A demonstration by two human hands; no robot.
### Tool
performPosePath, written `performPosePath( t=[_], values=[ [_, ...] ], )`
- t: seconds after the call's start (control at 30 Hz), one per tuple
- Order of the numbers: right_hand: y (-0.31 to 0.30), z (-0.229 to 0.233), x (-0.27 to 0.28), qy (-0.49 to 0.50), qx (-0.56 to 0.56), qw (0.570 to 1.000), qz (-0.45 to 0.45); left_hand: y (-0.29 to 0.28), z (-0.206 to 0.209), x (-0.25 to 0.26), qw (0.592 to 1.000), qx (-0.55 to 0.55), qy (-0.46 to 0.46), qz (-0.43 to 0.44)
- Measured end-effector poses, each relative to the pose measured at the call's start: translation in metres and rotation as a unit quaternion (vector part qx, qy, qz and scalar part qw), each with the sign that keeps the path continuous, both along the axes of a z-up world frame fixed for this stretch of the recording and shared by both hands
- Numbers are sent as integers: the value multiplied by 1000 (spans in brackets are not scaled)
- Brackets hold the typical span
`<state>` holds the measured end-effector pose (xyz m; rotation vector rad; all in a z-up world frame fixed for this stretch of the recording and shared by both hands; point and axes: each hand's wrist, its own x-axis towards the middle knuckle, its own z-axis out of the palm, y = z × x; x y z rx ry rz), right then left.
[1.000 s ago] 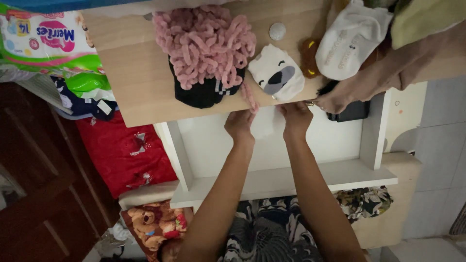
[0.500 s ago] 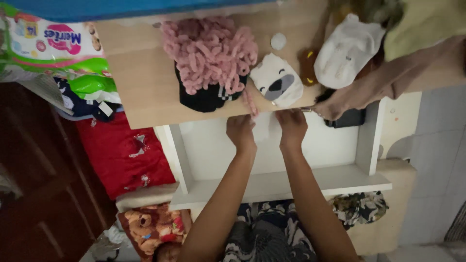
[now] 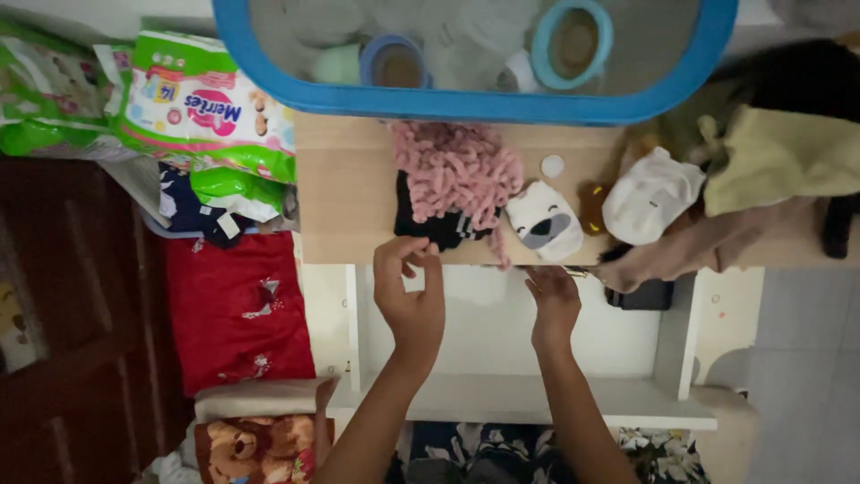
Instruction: Organizing and putting away small baby clothes like socks and hats into a drawer.
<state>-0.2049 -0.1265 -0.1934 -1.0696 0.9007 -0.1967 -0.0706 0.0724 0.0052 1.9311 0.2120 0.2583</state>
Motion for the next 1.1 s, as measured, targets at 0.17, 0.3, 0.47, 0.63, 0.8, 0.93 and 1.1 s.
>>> performPosePath(
  t=[0.17,0.3,0.47,0.63,0.8,0.93,1.1],
  values=[
    [0,-17,-4,3,39,999,-25,-2,26,36,996,82,-18,-18],
    [23,34,9,32,-15,999,-36,-11,18,68,983,153,-37,-96],
    [35,83,4,44,-79,996,-9,-1,-25,59,990,108,-37,-86],
    [39,141,9,8,-111,994,-7,26,-17,30,964,-264,2,7],
    [46,214,39,-129,-18,989,69,33,18,-11,901,-409,128,-64],
    [41,215,44,-158,146,973,79,22,17,-40,913,-216,192,-288],
    [12,135,30,30,95,988,115,3,4,-12,897,234,-117,-356]
  ],
)
